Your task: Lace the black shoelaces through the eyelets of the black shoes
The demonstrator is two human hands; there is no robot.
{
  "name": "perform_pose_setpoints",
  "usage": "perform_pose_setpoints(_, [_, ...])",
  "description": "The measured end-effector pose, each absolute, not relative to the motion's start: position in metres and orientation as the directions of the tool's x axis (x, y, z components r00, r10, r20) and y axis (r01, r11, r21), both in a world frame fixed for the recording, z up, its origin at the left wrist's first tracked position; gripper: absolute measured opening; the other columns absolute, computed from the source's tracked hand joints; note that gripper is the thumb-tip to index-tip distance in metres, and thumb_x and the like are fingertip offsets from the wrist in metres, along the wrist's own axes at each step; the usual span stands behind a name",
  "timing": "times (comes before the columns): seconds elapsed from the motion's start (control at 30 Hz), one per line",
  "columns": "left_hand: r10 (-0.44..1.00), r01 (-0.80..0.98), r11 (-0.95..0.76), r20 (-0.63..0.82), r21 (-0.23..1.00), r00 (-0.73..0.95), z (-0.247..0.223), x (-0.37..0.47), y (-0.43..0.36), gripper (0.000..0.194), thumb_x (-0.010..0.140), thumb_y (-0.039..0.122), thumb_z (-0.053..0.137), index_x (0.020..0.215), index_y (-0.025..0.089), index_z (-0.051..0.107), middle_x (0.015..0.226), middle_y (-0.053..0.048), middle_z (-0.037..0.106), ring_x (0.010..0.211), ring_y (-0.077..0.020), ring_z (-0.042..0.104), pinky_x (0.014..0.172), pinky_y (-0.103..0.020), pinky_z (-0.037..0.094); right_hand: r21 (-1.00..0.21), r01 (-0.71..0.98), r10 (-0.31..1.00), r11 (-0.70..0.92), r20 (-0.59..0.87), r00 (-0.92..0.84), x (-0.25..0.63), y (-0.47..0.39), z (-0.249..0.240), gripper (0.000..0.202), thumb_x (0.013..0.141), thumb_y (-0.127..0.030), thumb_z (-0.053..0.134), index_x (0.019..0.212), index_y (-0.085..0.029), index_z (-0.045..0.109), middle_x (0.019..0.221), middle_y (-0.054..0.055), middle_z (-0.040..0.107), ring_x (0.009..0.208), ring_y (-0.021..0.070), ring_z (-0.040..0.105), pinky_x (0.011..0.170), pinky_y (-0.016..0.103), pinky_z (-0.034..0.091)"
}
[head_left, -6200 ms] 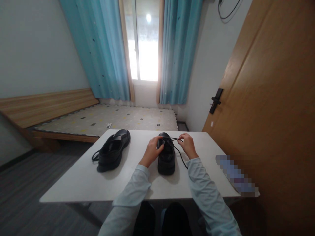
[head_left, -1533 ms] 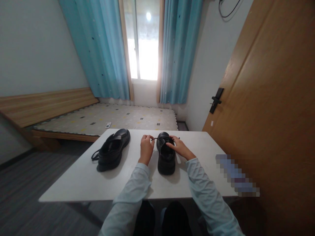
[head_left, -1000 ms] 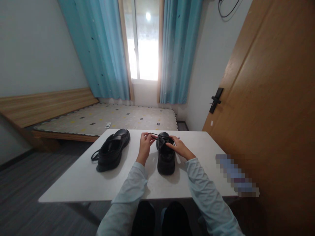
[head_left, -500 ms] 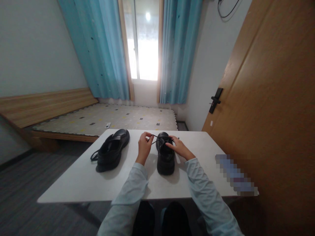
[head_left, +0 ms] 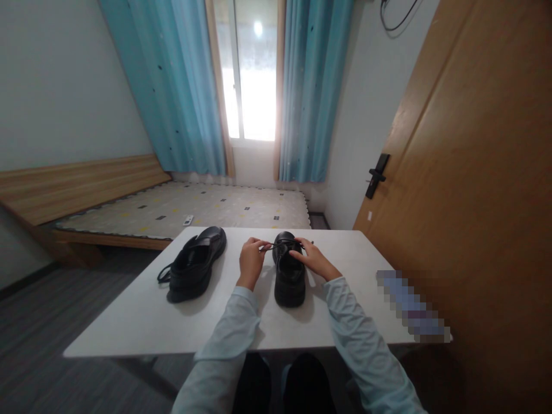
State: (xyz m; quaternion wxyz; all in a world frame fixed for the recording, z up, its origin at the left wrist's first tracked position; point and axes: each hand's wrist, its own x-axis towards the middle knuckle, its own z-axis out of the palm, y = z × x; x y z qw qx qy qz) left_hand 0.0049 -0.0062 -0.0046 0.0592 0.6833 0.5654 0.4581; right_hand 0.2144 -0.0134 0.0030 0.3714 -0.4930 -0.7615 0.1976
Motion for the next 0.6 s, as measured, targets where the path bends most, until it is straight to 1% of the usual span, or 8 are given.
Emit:
perform_pose_setpoints(0.13, [0.822, 0.630, -0.329, 0.542, 0.703, -0.176, -0.002, 0.004, -0.004, 0.017, 0.080, 0.032, 0.059, 0.080, 0.020, 0.071, 0.083, -0.006, 0.064, 0.070, -0.0183, 0.060, 0.071, -0.031, 0.045, -0.669, 0.609, 0.903, 0.426, 0.356, -0.241, 0.215, -0.014, 0.004, 0.054, 0.080, -0.047, 0.058, 0.123, -0.015, 0.051, 0.122, 0.015, 0.057, 0.114, 0.0257, 0.054, 0.101, 0.043, 0.038])
perform_pose_setpoints(0.23, [0.824, 0.549, -0.337, 0.522, 0.765, -0.221, -0.002, 0.004, -0.002, 0.018, 0.080, 0.035, 0.058, 0.078, 0.019, 0.069, 0.084, -0.006, 0.065, 0.070, -0.0178, 0.062, 0.072, -0.032, 0.047, -0.666, 0.612, 0.902, 0.427, 0.357, -0.240, 0.215, -0.014, 0.003, 0.055, 0.080, -0.047, 0.057, 0.123, -0.013, 0.050, 0.123, 0.016, 0.056, 0.115, 0.0259, 0.053, 0.101, 0.043, 0.038])
perform_pose_setpoints(0.3, [0.836, 0.450, -0.335, 0.481, 0.828, -0.264, -0.002, 0.004, -0.001, 0.019, 0.079, 0.036, 0.058, 0.078, 0.018, 0.067, 0.082, -0.006, 0.065, 0.072, -0.0182, 0.063, 0.072, -0.032, 0.049, -0.662, 0.614, 0.901, 0.429, 0.360, -0.241, 0.215, -0.013, 0.002, 0.055, 0.080, -0.047, 0.057, 0.123, -0.014, 0.050, 0.123, 0.016, 0.056, 0.115, 0.0259, 0.053, 0.101, 0.043, 0.038])
perform_pose_setpoints(0.37, [0.873, 0.279, -0.317, 0.394, 0.906, -0.289, 0.000, 0.005, -0.002, 0.022, 0.078, 0.037, 0.057, 0.080, 0.017, 0.064, 0.080, -0.006, 0.065, 0.074, -0.0189, 0.064, 0.066, -0.030, 0.051, -0.663, 0.613, 0.901, 0.430, 0.359, -0.243, 0.216, -0.012, 0.001, 0.056, 0.080, -0.047, 0.057, 0.124, -0.014, 0.050, 0.124, 0.016, 0.056, 0.116, 0.0261, 0.052, 0.102, 0.043, 0.038])
perform_pose_setpoints(0.43, [0.916, 0.078, -0.302, 0.312, 0.950, -0.253, 0.003, 0.007, -0.005, 0.026, 0.076, 0.040, 0.057, 0.082, 0.015, 0.061, 0.079, -0.006, 0.065, 0.074, -0.0186, 0.065, 0.060, -0.028, 0.052, -0.668, 0.601, 0.897, 0.439, 0.365, -0.249, 0.217, -0.011, -0.001, 0.058, 0.080, -0.047, 0.058, 0.128, -0.015, 0.047, 0.126, 0.015, 0.055, 0.117, 0.0261, 0.051, 0.102, 0.044, 0.037])
perform_pose_setpoints(0.5, [0.945, -0.083, -0.291, 0.273, 0.953, -0.178, 0.008, 0.009, -0.010, 0.030, 0.075, 0.043, 0.058, 0.084, 0.014, 0.060, 0.083, -0.007, 0.066, 0.070, -0.0169, 0.065, 0.057, -0.026, 0.053, -0.670, 0.580, 0.885, 0.464, 0.386, -0.262, 0.218, -0.011, -0.003, 0.061, 0.080, -0.047, 0.058, 0.132, -0.019, 0.042, 0.129, 0.013, 0.052, 0.120, 0.0257, 0.049, 0.104, 0.044, 0.036])
perform_pose_setpoints(0.6, [0.963, -0.200, -0.270, 0.258, 0.942, -0.083, 0.015, 0.011, -0.016, 0.032, 0.074, 0.044, 0.060, 0.086, 0.014, 0.059, 0.087, -0.008, 0.068, 0.064, -0.0144, 0.065, 0.056, -0.025, 0.052, -0.646, 0.547, 0.845, 0.533, 0.439, -0.305, 0.218, -0.012, -0.003, 0.060, 0.083, -0.044, 0.056, 0.137, -0.025, 0.038, 0.134, 0.010, 0.049, 0.124, 0.0245, 0.045, 0.107, 0.044, 0.032])
